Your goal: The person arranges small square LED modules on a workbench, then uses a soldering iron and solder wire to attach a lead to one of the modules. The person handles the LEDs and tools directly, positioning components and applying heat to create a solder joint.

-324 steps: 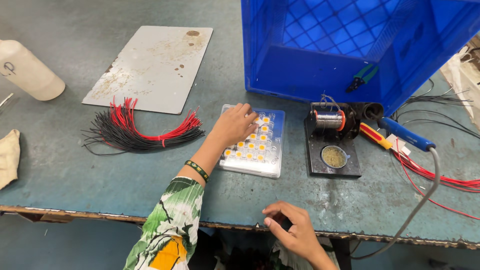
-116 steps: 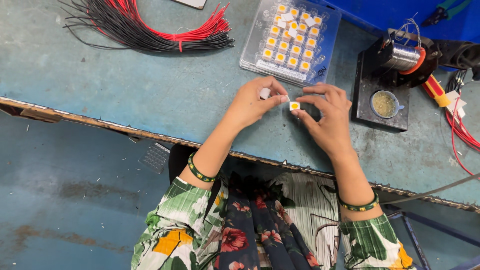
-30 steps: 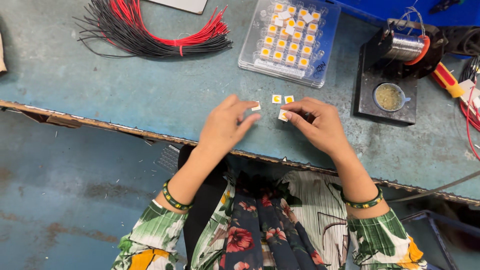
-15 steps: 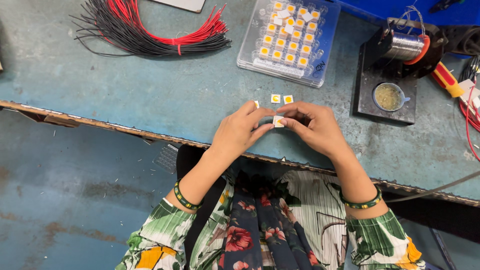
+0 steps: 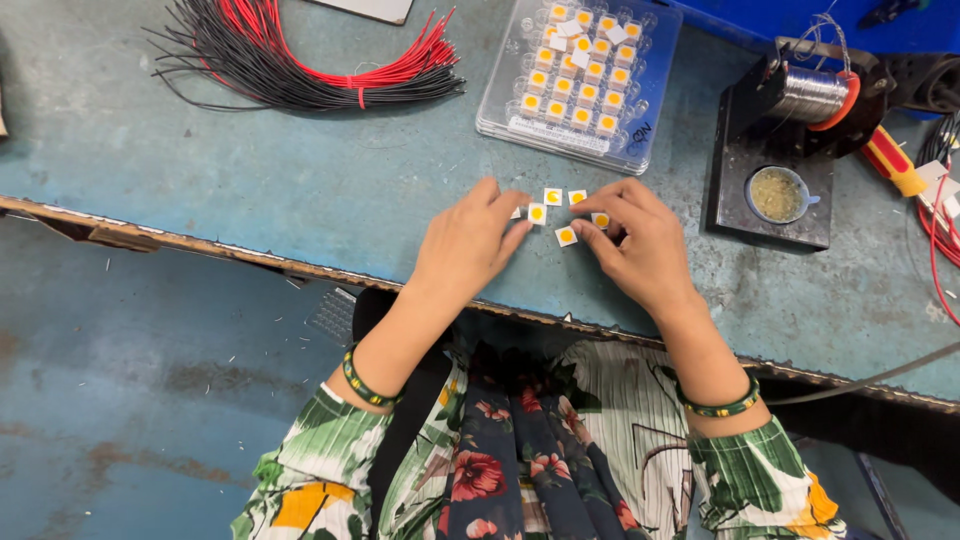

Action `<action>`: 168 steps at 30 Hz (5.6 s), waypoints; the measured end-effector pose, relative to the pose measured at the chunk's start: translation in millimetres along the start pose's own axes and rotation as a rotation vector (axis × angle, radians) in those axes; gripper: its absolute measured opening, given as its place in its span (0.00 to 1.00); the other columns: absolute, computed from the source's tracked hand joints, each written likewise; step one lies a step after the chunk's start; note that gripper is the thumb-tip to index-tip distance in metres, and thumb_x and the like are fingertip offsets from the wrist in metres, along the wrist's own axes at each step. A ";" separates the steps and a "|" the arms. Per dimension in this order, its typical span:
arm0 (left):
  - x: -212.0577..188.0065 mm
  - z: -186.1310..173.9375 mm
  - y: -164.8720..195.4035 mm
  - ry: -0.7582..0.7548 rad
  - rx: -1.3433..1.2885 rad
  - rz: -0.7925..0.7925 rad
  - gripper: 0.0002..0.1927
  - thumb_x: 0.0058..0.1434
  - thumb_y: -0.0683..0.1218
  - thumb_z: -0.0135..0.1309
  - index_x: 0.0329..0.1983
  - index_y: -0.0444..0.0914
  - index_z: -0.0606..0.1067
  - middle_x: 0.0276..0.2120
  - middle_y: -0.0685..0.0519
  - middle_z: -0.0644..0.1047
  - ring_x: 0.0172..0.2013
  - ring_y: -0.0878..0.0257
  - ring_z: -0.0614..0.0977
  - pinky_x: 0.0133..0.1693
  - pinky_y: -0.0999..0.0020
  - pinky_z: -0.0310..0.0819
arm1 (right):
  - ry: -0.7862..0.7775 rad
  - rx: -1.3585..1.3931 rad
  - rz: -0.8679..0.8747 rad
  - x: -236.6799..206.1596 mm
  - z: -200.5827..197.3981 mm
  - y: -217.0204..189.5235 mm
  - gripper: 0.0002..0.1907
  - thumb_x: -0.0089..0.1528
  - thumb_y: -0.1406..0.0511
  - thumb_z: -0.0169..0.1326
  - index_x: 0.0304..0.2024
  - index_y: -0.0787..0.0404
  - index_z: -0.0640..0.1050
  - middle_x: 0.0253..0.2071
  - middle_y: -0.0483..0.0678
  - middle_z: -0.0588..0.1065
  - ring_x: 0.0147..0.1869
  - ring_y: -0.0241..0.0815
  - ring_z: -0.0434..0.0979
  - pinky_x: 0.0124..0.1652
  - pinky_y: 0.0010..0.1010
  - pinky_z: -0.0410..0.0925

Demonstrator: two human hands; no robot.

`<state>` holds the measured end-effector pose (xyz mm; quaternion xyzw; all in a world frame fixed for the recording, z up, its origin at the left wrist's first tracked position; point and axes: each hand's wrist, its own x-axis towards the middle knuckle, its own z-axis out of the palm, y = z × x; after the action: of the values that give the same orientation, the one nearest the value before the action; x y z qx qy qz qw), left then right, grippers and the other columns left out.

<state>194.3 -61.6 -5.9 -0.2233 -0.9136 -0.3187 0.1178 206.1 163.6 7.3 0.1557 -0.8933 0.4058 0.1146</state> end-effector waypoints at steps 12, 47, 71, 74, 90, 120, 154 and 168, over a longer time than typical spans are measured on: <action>19.3 -1.8 -18.8 -0.041 -0.067 -0.188 0.18 0.60 0.50 0.63 0.52 0.41 0.78 0.35 0.49 0.75 0.33 0.53 0.81 0.35 0.56 0.75 | 0.069 -0.019 -0.087 1.2 -2.5 2.0 0.10 0.61 0.69 0.65 0.45 0.60 0.83 0.43 0.46 0.77 0.35 0.36 0.76 0.37 0.27 0.70; -15.3 50.6 0.0 -0.287 -1.762 -0.388 0.25 0.72 0.40 0.48 0.71 0.29 0.62 0.61 0.42 0.72 0.63 0.54 0.75 0.66 0.57 0.69 | 0.062 -0.044 -0.255 -1.5 -1.5 5.6 0.06 0.62 0.68 0.65 0.42 0.59 0.84 0.51 0.46 0.79 0.58 0.47 0.75 0.55 0.37 0.69; -12.4 17.3 -10.0 -0.166 -1.069 -0.432 0.17 0.66 0.41 0.58 0.57 0.32 0.72 0.39 0.47 0.83 0.36 0.65 0.84 0.34 0.72 0.81 | 0.062 -0.221 -0.015 -5.7 1.2 33.0 0.06 0.59 0.62 0.67 0.37 0.55 0.85 0.60 0.43 0.74 0.74 0.55 0.59 0.65 0.51 0.52; -7.3 12.0 -2.0 -0.185 -0.983 -0.449 0.17 0.65 0.41 0.57 0.56 0.35 0.73 0.38 0.50 0.83 0.34 0.68 0.84 0.32 0.74 0.79 | 0.075 -0.245 -0.033 -6.5 2.2 29.2 0.07 0.58 0.62 0.68 0.38 0.54 0.85 0.61 0.45 0.73 0.74 0.56 0.58 0.65 0.52 0.52; -11.6 12.9 17.3 0.176 -0.041 0.187 0.18 0.64 0.45 0.61 0.58 0.47 0.75 0.36 0.55 0.81 0.35 0.56 0.83 0.37 0.62 0.78 | 0.188 -0.144 -0.029 -5.6 -4.2 26.3 0.10 0.60 0.63 0.68 0.44 0.55 0.83 0.59 0.45 0.74 0.74 0.56 0.60 0.68 0.48 0.56; -8.7 37.1 -10.5 -0.187 -1.277 -0.412 0.26 0.64 0.35 0.56 0.64 0.33 0.63 0.48 0.43 0.78 0.48 0.61 0.83 0.50 0.67 0.81 | 0.038 -0.043 -0.266 -4.8 -0.3 3.8 0.11 0.56 0.64 0.70 0.40 0.54 0.82 0.54 0.42 0.77 0.69 0.52 0.67 0.66 0.45 0.61; -25.5 40.1 -3.7 0.147 -1.214 -0.205 0.14 0.71 0.38 0.52 0.59 0.32 0.69 0.51 0.45 0.81 0.53 0.65 0.80 0.54 0.72 0.74 | -0.053 -0.335 -0.390 -9.0 -19.5 6.9 0.08 0.52 0.63 0.70 0.31 0.50 0.83 0.37 0.35 0.75 0.51 0.39 0.72 0.57 0.41 0.57; -24.5 18.4 17.6 0.267 -0.750 -0.225 0.11 0.63 0.37 0.61 0.48 0.36 0.76 0.44 0.52 0.81 0.46 0.65 0.84 0.43 0.70 0.79 | 0.025 -0.320 -0.303 -9.8 -12.0 9.2 0.08 0.56 0.62 0.69 0.37 0.51 0.83 0.41 0.38 0.76 0.53 0.43 0.71 0.57 0.42 0.57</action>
<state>222.8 -45.8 -19.4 -0.1062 -0.7295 -0.6666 0.1103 212.7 180.2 5.4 0.2627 -0.9113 0.2389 0.2085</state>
